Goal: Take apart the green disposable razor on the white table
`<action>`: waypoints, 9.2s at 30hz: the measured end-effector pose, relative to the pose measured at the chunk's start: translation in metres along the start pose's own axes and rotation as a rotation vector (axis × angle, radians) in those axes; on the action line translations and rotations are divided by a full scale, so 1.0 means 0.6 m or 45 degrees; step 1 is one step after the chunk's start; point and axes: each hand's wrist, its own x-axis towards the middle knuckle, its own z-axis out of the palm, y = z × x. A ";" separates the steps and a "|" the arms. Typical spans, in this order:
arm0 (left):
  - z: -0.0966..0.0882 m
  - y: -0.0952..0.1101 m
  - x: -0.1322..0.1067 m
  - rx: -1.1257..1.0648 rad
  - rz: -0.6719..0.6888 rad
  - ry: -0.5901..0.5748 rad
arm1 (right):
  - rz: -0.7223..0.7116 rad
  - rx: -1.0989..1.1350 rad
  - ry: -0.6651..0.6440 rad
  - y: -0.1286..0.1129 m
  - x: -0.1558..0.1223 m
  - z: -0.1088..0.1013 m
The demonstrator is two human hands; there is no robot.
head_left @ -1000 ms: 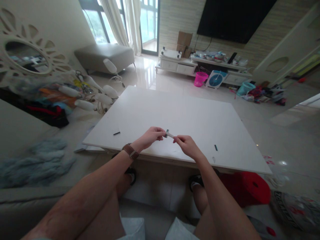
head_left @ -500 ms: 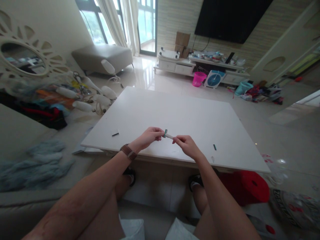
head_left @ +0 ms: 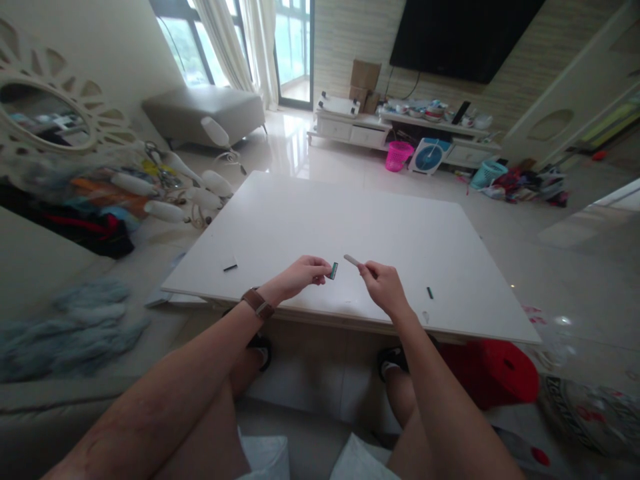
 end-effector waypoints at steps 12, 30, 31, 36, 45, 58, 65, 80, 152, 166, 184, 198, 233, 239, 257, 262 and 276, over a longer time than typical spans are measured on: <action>-0.001 -0.002 0.002 0.012 -0.006 -0.018 | -0.064 0.017 -0.165 0.003 -0.003 -0.012; -0.003 -0.009 0.006 0.075 -0.016 -0.030 | -0.009 -0.103 -0.058 -0.002 -0.003 0.007; -0.003 -0.010 0.006 0.078 -0.019 -0.026 | 0.006 -0.119 -0.017 -0.004 -0.003 0.008; -0.004 -0.010 0.004 0.063 -0.007 -0.049 | -0.018 -0.170 -0.076 -0.009 -0.003 0.008; -0.008 -0.006 0.003 0.142 0.018 -0.029 | -0.015 -0.143 -0.093 -0.006 -0.010 0.006; -0.010 0.000 0.002 0.111 0.067 -0.183 | 0.145 0.392 0.073 0.004 -0.006 0.013; -0.008 0.001 0.000 0.169 0.084 -0.203 | 0.000 0.080 -0.054 -0.005 -0.013 -0.001; -0.013 -0.007 0.004 0.159 0.018 -0.123 | -0.071 -0.287 -0.058 -0.014 -0.019 -0.002; -0.006 0.012 -0.005 0.063 0.065 -0.062 | -0.091 0.028 -0.170 -0.017 -0.020 -0.001; -0.005 0.016 -0.013 0.161 0.030 -0.040 | -0.224 -0.083 -0.375 -0.032 -0.027 0.006; -0.007 0.013 -0.010 0.185 0.061 -0.034 | -0.136 -0.128 -0.230 -0.024 -0.025 -0.007; -0.012 -0.003 0.001 0.172 0.082 -0.045 | -0.122 -0.005 -0.359 -0.020 -0.024 -0.003; 0.002 0.001 -0.008 0.173 -0.009 0.038 | -0.111 0.099 -0.317 -0.012 -0.023 0.003; 0.003 0.001 -0.008 0.214 -0.017 0.036 | -0.096 0.112 -0.279 -0.005 -0.023 0.000; -0.011 -0.012 0.005 0.103 0.002 0.076 | 0.045 -0.088 -0.560 0.024 -0.034 0.017; -0.006 -0.006 0.001 0.113 0.008 0.065 | 0.169 -0.325 -0.690 0.063 -0.050 0.056; -0.004 -0.007 0.004 0.082 0.046 0.031 | 0.173 -0.386 -0.681 0.073 -0.105 0.105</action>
